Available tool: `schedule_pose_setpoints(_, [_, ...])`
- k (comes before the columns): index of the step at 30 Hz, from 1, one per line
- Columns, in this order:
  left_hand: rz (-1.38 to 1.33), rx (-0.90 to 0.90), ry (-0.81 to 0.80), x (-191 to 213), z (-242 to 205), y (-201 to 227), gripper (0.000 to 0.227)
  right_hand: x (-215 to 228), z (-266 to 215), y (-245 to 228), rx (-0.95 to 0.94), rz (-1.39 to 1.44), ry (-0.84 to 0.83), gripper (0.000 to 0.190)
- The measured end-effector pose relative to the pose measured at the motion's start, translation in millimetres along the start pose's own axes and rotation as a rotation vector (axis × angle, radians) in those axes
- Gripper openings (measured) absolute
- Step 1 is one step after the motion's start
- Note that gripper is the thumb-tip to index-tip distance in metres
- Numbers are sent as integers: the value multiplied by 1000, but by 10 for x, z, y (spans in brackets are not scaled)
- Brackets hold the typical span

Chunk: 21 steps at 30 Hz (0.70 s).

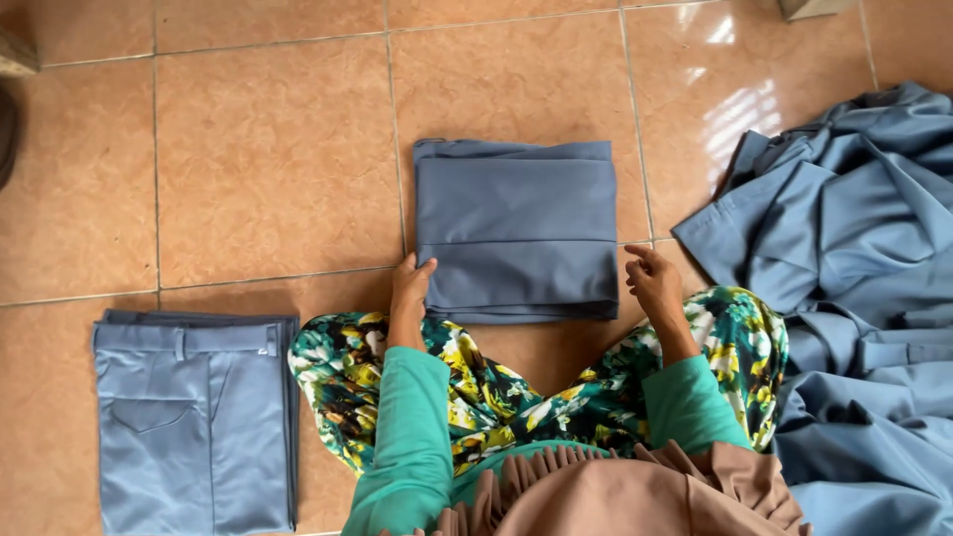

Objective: Folding a pair of trousers into a neat rectangle on the floor.

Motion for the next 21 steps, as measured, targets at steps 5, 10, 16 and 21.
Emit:
schedule_pose_setpoints(5, [476, -91, 142, 149, 454, -146, 72, 173, -105, 499, -56, 40, -57, 22])
schedule_pose_setpoints(10, [492, -108, 160, 20, -221, 405, 67, -130, -386, 295, 68, -340, -148, 20])
schedule_pose_setpoints(16, [576, -189, 178, -15, -423, 624, 64, -336, -776, -380, 270, -640, -149, 37])
schedule_pose_setpoints(21, [799, -168, 211, 222, 35, 136, 68, -445, -504, 93, 309, -872, -195, 42])
Point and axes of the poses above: each hand's wrist, its own z-axis towards the middle knuckle, its own x-axis out of the back of the hand, y = z × x, the point moved 9 cm from there along z, towards the middle knuckle, and after that the axes turned 5 degrees about -y, right-handed, at the moved point
